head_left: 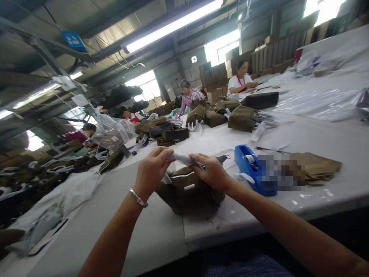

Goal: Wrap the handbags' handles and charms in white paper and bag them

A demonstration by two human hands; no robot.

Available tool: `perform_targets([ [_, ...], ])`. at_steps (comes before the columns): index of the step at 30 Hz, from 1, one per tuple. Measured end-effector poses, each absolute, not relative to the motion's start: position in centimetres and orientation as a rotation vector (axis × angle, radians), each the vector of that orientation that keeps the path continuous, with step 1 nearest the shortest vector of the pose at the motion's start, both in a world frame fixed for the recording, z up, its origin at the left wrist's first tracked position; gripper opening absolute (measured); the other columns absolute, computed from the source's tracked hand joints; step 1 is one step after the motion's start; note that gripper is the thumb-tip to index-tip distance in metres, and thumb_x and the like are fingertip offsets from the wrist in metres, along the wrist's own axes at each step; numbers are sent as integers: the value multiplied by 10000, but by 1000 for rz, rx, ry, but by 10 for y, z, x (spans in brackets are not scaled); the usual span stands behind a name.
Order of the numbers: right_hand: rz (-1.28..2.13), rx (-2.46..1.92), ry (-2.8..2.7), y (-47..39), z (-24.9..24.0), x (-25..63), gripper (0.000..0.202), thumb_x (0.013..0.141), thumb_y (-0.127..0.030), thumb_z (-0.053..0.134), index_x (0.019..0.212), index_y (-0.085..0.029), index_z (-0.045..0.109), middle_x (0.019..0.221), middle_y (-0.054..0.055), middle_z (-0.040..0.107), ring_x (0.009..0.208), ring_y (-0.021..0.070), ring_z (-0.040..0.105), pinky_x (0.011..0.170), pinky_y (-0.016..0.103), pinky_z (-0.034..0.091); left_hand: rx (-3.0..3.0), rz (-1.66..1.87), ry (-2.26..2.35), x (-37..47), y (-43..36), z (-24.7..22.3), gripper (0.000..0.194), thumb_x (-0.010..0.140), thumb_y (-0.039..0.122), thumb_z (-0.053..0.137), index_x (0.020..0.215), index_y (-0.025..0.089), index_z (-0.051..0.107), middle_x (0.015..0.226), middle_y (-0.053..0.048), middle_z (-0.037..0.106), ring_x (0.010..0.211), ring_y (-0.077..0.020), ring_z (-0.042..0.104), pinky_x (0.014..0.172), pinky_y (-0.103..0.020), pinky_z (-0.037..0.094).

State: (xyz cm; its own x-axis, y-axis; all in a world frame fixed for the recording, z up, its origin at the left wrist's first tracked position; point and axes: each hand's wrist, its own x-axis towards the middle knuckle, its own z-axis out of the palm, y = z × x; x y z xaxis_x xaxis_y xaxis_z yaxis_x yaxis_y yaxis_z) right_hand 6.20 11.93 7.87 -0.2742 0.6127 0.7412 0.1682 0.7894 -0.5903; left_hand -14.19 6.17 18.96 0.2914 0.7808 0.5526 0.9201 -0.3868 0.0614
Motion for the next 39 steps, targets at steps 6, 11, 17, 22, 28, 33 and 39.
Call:
perform_targets([
  [6, 337, -580, -1916, 131, 65, 61, 400, 991, -232, 540, 1383, -162, 579, 1217, 147, 695, 1106, 276, 687, 966, 391, 556, -2402, -773, -1844, -146, 57, 183, 271, 943, 408, 600, 1068, 181, 682, 823, -26, 737, 732, -191, 684, 686, -278, 497],
  [11, 378, -593, -2015, 136, 71, 64, 470, 976, -263, 568, 1431, -149, 548, 1140, 140, 708, 999, 270, 700, 876, 377, 566, -2465, -1048, -1820, -143, 57, 189, 218, 923, 286, 550, 1042, 169, 691, 715, 16, 678, 620, -139, 636, 618, -236, 474],
  [17, 606, -450, -1958, 133, 80, 72, 470, 988, -289, 515, 1441, -173, 564, 1197, 117, 718, 1030, 240, 691, 915, 366, 543, -2408, -1237, -1863, -140, 52, 188, 281, 885, 297, 625, 1116, 166, 715, 747, 14, 666, 570, -108, 567, 580, -220, 454],
  [22, 1057, -456, -2121, 126, 94, 87, 350, 898, -342, 654, 1185, -159, 735, 1055, 40, 756, 1017, 249, 682, 920, 335, 525, -2613, -1256, -2249, -142, 38, 193, 326, 877, 476, 691, 903, 153, 649, 687, 28, 584, 557, -103, 502, 513, -205, 408],
  [28, 1400, -331, -2022, 133, 88, 101, 530, 936, -586, 597, 1193, -138, 719, 1070, 80, 740, 998, 230, 677, 875, 315, 528, -3126, -1481, -2145, -149, 22, 192, 625, 889, 742, 505, 1056, 155, 640, 831, -21, 581, 727, -139, 517, 669, -239, 462],
  [33, 1481, -189, -1934, 126, 90, 104, 632, 1001, -652, 422, 1299, -156, 676, 1272, 129, 692, 1227, 273, 622, 1071, 415, 463, -3154, -1860, -2465, -161, 24, 179, 526, 970, 636, 471, 973, 144, 658, 759, -21, 555, 658, -121, 479, 640, -244, 442],
  [39, 663, -188, -1985, 81, 108, 89, 604, 909, -249, 704, 1479, -244, 505, 1450, 111, 569, 1320, 237, 560, 1123, 389, 459, -3236, -1857, -2469, -160, 32, 173, 609, 915, 705, 506, 996, 124, 670, 705, 1, 509, 585, -93, 394, 536, -204, 359],
])
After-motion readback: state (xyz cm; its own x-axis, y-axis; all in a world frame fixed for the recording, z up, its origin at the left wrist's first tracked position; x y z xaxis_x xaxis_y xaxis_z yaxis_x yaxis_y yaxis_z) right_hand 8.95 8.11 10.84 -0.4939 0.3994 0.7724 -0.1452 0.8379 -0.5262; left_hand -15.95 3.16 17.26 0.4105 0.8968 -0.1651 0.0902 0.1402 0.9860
